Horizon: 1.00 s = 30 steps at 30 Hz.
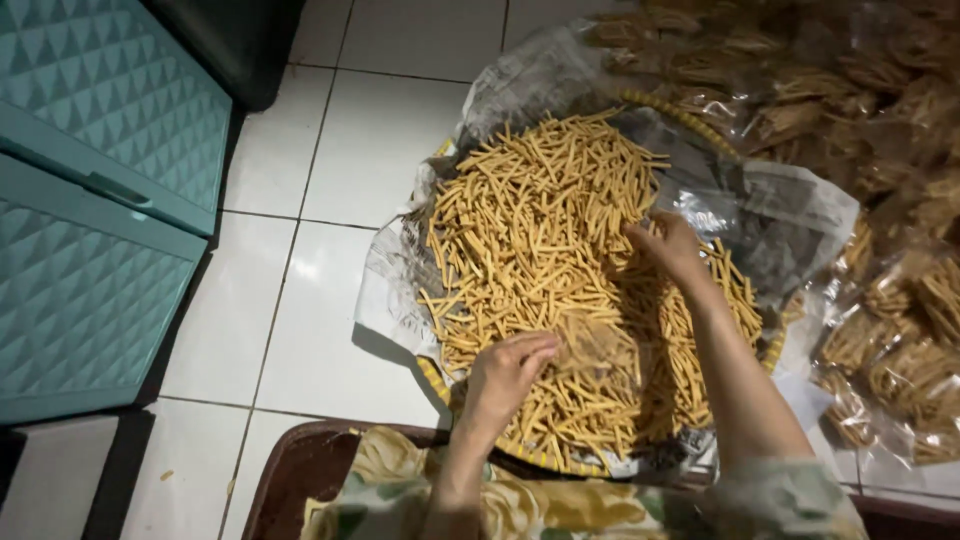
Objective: Packaging thin stick-like snacks into small plastic bags
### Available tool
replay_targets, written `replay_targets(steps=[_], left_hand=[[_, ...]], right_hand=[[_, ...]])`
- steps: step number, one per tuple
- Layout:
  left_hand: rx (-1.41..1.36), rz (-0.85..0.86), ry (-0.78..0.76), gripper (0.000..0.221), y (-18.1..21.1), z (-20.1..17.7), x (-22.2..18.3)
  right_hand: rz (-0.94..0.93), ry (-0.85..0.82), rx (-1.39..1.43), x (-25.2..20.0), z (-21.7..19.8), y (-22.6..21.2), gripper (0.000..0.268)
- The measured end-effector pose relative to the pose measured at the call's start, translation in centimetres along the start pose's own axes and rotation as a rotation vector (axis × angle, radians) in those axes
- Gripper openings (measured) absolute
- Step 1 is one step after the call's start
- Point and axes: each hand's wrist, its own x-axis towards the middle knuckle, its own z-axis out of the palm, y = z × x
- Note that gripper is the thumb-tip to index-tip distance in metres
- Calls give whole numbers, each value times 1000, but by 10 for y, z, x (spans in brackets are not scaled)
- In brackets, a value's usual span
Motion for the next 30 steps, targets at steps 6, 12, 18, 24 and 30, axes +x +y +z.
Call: replay_targets(steps=[6,12,18,24,30], left_hand=[[135,216,112,11,0,14,3],[135,128,56,14,11,12,3],[140,171,53,19,-2,23,2],[122,145,5,18,10,16,2],[106,144,-14,20,7,18,2]], right_hand=[[412,-163,-162,26,-8,-88,109],[354,-81,-155,77,34,-56,63],[375,-105,41,102,44,-19,47],[477,-108,185,73,23,-63,56],[497,-166,203,24,8,-111,82]])
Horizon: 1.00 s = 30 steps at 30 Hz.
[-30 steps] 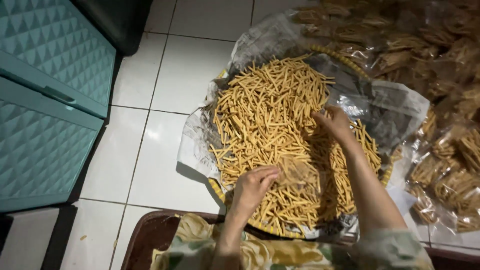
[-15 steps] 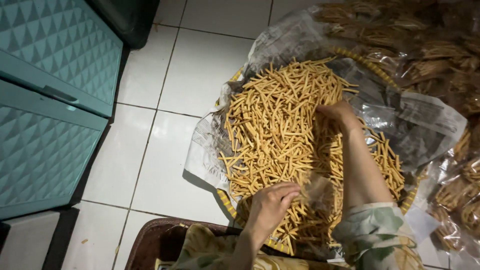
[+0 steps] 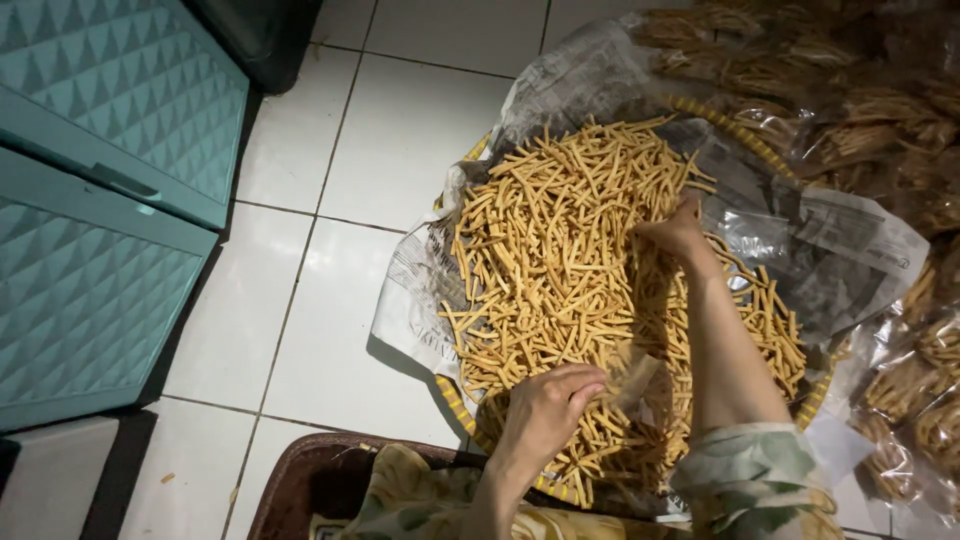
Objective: Packaging thin stick-like snacks into small plastic bags
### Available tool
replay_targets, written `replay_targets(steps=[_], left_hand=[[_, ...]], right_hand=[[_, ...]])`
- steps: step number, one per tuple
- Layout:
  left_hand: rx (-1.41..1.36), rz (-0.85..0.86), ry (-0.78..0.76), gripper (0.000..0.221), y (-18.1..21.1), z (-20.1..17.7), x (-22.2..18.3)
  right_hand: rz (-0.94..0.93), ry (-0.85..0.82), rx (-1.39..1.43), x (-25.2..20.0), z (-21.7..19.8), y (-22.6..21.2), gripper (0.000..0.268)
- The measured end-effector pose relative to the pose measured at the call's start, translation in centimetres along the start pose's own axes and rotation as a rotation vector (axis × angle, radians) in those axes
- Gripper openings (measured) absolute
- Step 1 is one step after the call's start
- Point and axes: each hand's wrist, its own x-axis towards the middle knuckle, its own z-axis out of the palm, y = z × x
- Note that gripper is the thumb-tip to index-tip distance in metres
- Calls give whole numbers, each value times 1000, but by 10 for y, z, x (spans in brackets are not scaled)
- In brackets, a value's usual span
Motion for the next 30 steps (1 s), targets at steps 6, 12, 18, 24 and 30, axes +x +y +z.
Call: replay_targets(steps=[6,12,18,24,30], left_hand=[[8,16,36,20,0,0,1],[11,19,49,18,-6,5,0],[37,19,85,19,-8,6,3],[-255,-211,109,36,21,-21,9],[-741,-352,231,55,17,-7,8]], right_hand=[[-86,4,-168,45,7,26,118],[-35,-11,-124,14,-4,20,59],[-115,-80,-225,43,-37,54,21],[-198,-67,149,-70,-64,70,67],[-243,-275,320,-140,-37,100,54]])
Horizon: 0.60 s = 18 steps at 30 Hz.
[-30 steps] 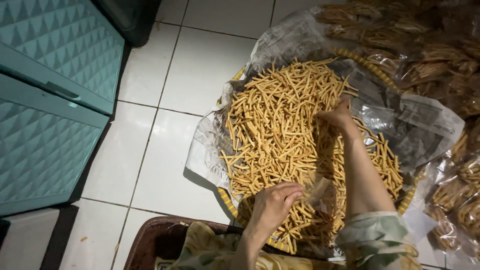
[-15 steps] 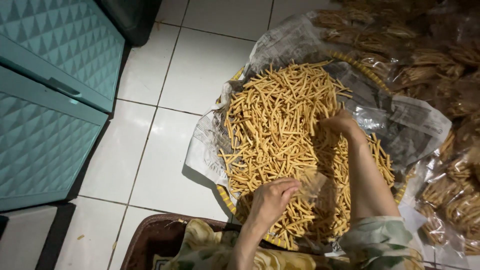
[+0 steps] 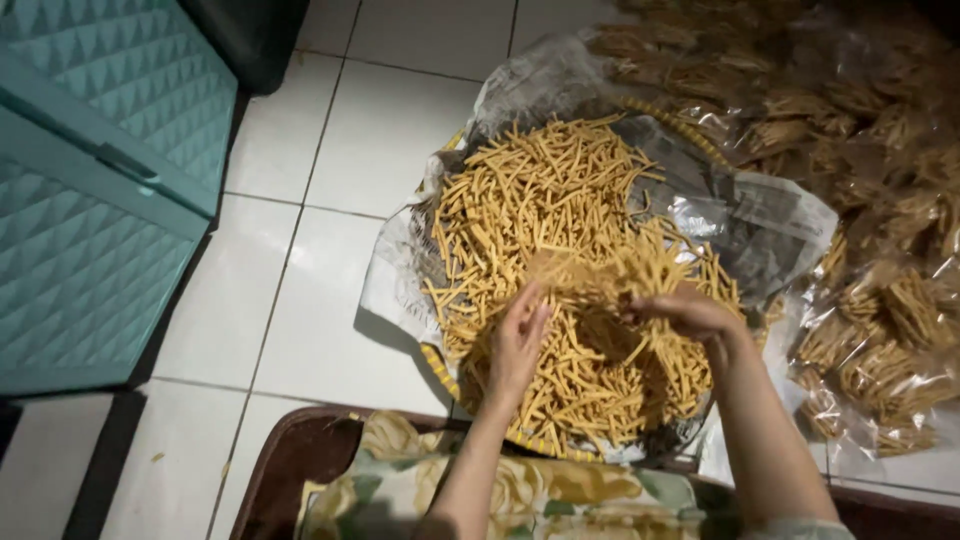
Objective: Packaging thin stick-like snacks into small plastic bags
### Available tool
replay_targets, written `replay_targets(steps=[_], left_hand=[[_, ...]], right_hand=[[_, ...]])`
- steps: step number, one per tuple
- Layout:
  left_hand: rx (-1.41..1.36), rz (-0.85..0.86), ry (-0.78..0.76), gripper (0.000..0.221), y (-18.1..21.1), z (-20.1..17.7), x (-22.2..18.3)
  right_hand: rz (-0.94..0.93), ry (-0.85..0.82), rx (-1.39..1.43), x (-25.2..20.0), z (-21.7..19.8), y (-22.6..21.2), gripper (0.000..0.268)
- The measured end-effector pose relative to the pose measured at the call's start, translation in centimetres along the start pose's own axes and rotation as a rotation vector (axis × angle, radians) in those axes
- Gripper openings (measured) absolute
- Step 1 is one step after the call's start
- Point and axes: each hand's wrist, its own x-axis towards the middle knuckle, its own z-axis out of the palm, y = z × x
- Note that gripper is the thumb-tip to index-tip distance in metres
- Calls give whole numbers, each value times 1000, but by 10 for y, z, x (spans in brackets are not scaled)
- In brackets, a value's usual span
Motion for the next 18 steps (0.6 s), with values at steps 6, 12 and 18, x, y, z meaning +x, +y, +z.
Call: replay_targets(steps=[6,12,18], left_hand=[[-237,-39,-56,77,-25,10,2],[-268,95,-48,53,-32,22,-4],[-461,34,-86,60,-48,13,4]], right_hand=[[-2,-234,146,-52,50,21,42],[53,-449,-90,-47,62,62,89],[-57,-332,-143,-10,34,99,46]])
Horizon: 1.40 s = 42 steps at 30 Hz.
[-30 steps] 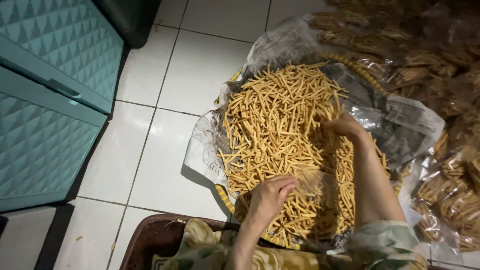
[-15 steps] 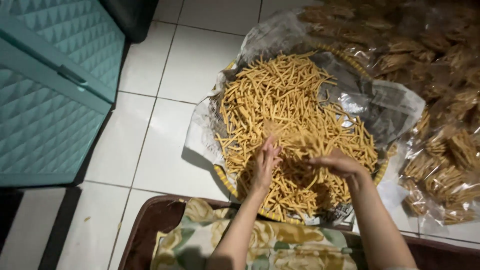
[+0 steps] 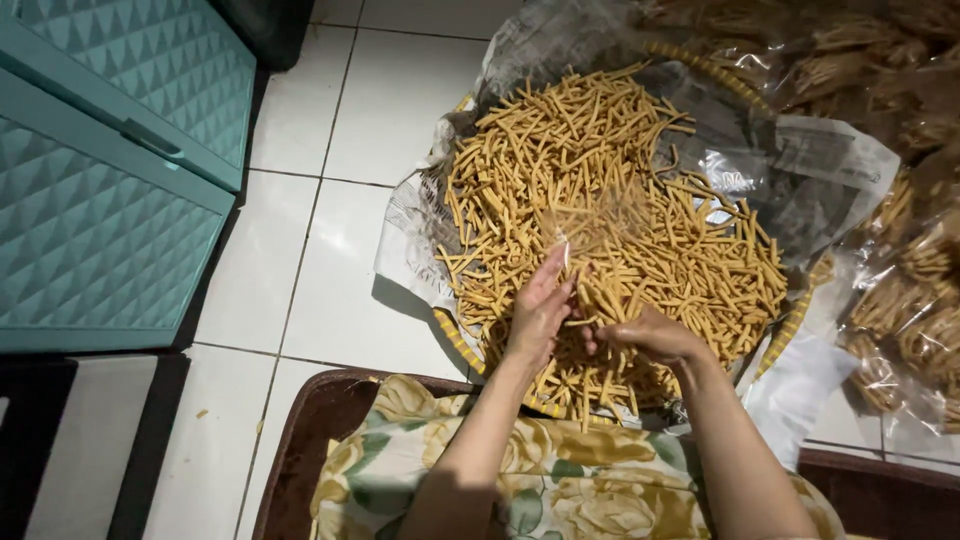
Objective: Packaging thin stick-like snacks into small plastic bags
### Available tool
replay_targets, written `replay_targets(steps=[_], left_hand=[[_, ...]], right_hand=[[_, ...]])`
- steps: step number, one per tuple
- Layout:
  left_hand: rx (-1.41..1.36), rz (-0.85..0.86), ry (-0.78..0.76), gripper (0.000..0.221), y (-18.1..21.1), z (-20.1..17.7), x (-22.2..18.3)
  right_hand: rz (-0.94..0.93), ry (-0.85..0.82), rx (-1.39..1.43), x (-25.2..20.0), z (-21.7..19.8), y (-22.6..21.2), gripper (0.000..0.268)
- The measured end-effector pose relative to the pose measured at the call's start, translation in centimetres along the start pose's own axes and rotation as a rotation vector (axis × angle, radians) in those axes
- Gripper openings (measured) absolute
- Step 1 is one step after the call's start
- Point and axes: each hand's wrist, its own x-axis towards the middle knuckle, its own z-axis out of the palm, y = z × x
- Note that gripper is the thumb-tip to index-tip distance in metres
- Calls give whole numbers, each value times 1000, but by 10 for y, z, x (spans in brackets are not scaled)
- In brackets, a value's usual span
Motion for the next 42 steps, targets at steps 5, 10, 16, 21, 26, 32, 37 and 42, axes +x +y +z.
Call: replay_targets(steps=[5,10,16,21,26,32,37,42], left_hand=[[108,-48,49,64,5,-4,5],[146,17,31,74,13,-1,3],[266,44,-51,80,7,11,-5],[350,87,36,66,20,16,-2],[401,158,124,63,33,11,-2],[659,329,280,60,46,12,2],[601,180,111,55,57,28,-8],[50,-28,-124,67,39,28,-2]], right_hand=[[82,-77,-19,-11,12,-38,78],[-67,-38,208,-1,1,-17,28],[-110,105,412,1,9,-16,23],[-99,22,414,12,-1,19,34],[150,5,70,-14,2,-51,103],[185,26,-104,-23,-3,-53,129],[106,-207,-203,-35,26,-85,123],[47,-486,58,-4,18,-27,71]])
